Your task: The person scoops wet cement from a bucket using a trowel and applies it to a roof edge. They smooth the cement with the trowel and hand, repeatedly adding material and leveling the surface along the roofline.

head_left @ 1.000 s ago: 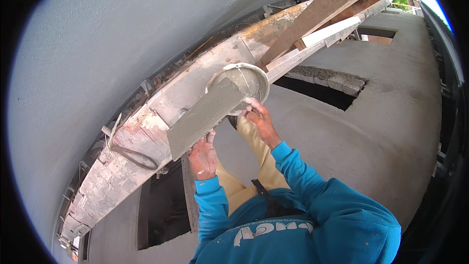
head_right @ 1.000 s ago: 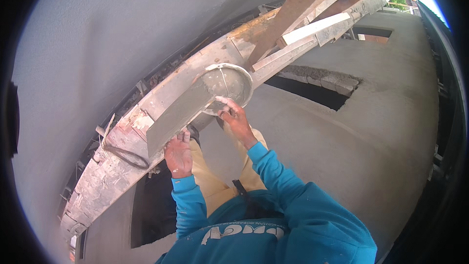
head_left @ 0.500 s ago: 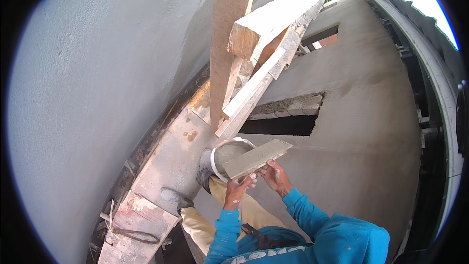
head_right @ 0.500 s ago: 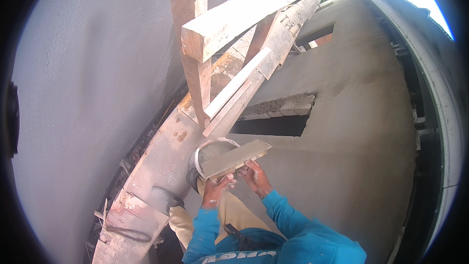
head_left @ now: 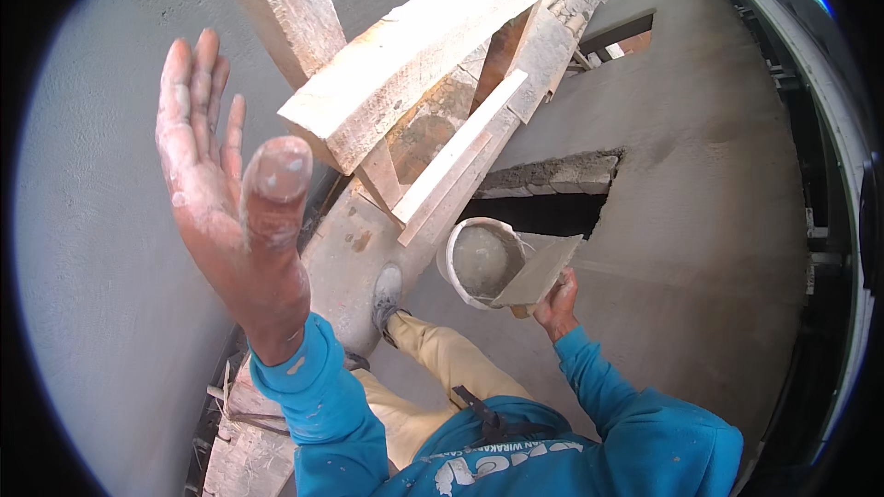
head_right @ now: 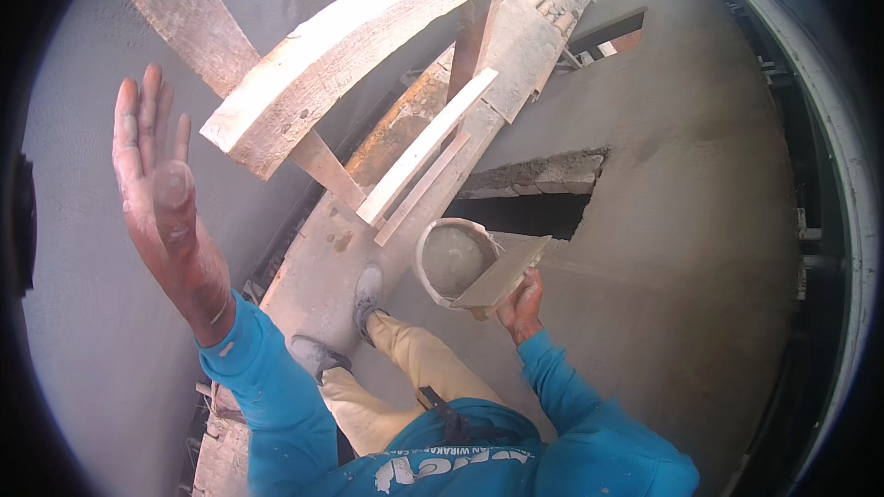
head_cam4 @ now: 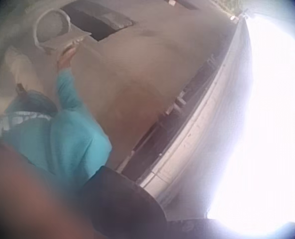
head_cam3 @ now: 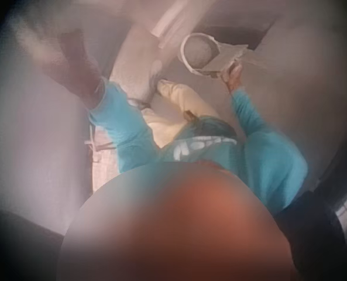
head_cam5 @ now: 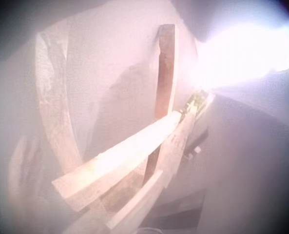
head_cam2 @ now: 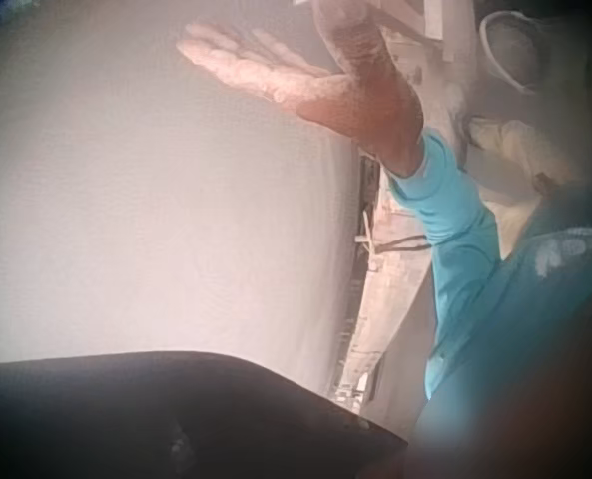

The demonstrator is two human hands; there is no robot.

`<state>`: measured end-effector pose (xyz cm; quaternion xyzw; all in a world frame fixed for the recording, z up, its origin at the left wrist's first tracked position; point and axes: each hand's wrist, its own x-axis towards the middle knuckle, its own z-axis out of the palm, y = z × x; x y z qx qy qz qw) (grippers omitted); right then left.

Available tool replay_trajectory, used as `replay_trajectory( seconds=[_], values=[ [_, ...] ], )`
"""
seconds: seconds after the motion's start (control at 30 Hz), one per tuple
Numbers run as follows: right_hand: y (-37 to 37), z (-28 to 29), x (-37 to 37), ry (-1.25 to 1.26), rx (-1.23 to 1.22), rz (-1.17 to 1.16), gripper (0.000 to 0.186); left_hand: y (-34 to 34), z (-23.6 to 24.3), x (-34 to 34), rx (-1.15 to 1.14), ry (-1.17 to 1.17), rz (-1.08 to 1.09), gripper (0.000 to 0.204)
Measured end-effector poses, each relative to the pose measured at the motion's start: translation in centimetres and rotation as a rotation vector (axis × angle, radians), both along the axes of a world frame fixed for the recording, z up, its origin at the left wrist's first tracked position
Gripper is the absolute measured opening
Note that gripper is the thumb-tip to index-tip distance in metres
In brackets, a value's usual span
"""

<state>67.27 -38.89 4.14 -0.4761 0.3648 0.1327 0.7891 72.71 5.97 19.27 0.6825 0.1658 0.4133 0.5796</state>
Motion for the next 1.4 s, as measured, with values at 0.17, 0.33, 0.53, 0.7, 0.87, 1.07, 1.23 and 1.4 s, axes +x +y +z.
replay_trajectory(
  seconds=[0.17, 0.33, 0.53, 0.7, 0.87, 1.07, 1.23, 1.4],
  values=[
    [-2.4, 0.1, 2.2, -0.020, 0.031, -0.066, 0.050, -1.5, 2.3, 4.1, 0.062, 0.132, 0.109, 0.107],
    [-4.7, 0.8, 3.4, -0.031, 0.048, -0.114, 0.050, -2.0, 1.9, 4.9, 0.052, 0.197, 0.172, 0.057],
    [-4.7, 1.8, 4.2, 0.038, -0.098, -0.160, 0.058, -2.9, 2.4, 4.9, 0.029, 0.295, 0.284, 0.056],
    [-6.5, 1.7, 4.2, 0.208, -0.117, -0.216, 0.070, -3.4, 3.0, 5.1, -0.042, 0.322, 0.316, 0.058],
    [-7.7, 1.1, 5.4, 0.250, -0.106, -0.239, 0.080, -3.3, 3.0, 5.2, -0.158, 0.321, 0.326, 0.059],
    [-7.5, 1.3, 7.6, 0.264, -0.149, -0.210, 0.082, -3.5, 3.7, 5.6, -0.248, 0.324, 0.378, 0.052],
    [-8.9, 0.1, 11.0, 0.277, -0.117, -0.159, 0.066, -3.3, 4.8, 5.3, -0.355, 0.360, 0.275, 0.055],
    [-8.9, -0.7, 14.8, 0.255, -0.137, -0.141, 0.061, -3.0, 6.5, 4.2, -0.249, 0.537, 0.261, 0.062]
  ],
)
